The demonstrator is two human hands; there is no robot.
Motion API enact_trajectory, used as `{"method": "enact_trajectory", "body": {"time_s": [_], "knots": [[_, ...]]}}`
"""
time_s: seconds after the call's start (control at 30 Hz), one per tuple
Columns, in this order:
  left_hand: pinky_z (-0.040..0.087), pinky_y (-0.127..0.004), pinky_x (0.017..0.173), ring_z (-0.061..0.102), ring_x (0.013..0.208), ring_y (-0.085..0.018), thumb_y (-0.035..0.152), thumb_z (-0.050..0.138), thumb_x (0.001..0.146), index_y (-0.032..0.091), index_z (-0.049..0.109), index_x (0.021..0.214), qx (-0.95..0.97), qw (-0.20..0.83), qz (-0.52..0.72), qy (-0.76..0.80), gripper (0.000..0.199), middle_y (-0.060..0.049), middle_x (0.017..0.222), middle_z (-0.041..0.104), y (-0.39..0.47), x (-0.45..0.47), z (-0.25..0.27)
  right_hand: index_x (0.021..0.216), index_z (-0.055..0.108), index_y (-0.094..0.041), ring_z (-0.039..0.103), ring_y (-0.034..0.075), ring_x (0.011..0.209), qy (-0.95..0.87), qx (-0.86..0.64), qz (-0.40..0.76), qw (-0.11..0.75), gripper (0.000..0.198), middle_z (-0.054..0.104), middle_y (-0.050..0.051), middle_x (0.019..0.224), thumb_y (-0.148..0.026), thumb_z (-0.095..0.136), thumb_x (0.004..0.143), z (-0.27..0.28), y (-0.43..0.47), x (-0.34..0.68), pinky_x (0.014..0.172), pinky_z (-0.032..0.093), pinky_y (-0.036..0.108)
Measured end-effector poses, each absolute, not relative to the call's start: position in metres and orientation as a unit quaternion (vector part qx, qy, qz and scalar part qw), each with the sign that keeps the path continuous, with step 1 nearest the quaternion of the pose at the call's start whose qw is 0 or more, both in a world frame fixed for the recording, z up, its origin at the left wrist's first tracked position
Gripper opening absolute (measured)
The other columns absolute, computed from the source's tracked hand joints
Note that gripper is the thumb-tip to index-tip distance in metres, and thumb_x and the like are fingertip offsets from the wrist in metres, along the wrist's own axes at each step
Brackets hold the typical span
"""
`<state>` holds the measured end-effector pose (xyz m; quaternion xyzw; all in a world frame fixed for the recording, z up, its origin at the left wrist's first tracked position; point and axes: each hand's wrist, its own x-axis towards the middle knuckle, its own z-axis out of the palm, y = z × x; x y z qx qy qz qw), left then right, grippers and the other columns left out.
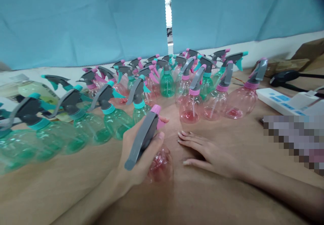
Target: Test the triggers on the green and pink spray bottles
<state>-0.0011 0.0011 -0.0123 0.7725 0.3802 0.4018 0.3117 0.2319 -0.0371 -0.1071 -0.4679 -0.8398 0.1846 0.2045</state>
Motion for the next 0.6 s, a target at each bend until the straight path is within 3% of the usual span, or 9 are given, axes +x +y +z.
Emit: {"method": "enact_trajectory", "body": {"time_s": [0.13,0.33,0.6], "knots": [[0.047,-0.033,0.059,0.054,0.051,-0.016,0.03,0.054,0.087,0.028,0.062,0.098,0.791,0.304,0.38,0.37,0.014,0.006,0.059,0.054,0.002,0.0,-0.009,0.145,0.042,-0.018,0.03,0.027,0.142,-0.84,-0.465,0.188,0.206,0.064,0.037,0.011,0.153,-0.055,0.051,0.093,-0.106,-0.037,0.232,0.115,0.03,0.048],[0.049,-0.035,0.068,0.064,0.074,-0.02,0.03,0.052,0.084,0.025,0.061,0.088,0.789,0.28,0.405,0.367,0.012,0.001,0.077,0.067,0.001,0.006,-0.002,0.147,0.04,-0.02,0.03,0.027,0.142,-0.837,-0.463,0.193,0.219,0.065,0.036,0.01,0.153,-0.054,0.053,0.093,-0.109,-0.037,0.234,0.116,0.029,0.049],[0.049,-0.034,0.066,0.065,0.073,-0.02,0.029,0.054,0.082,0.025,0.062,0.081,0.79,0.283,0.414,0.352,0.009,0.0,0.076,0.066,0.004,0.005,-0.004,0.147,0.039,-0.023,0.031,0.027,0.142,-0.839,-0.453,0.19,0.235,0.064,0.037,0.009,0.153,-0.051,0.054,0.093,-0.113,-0.036,0.234,0.116,0.028,0.049]]}}
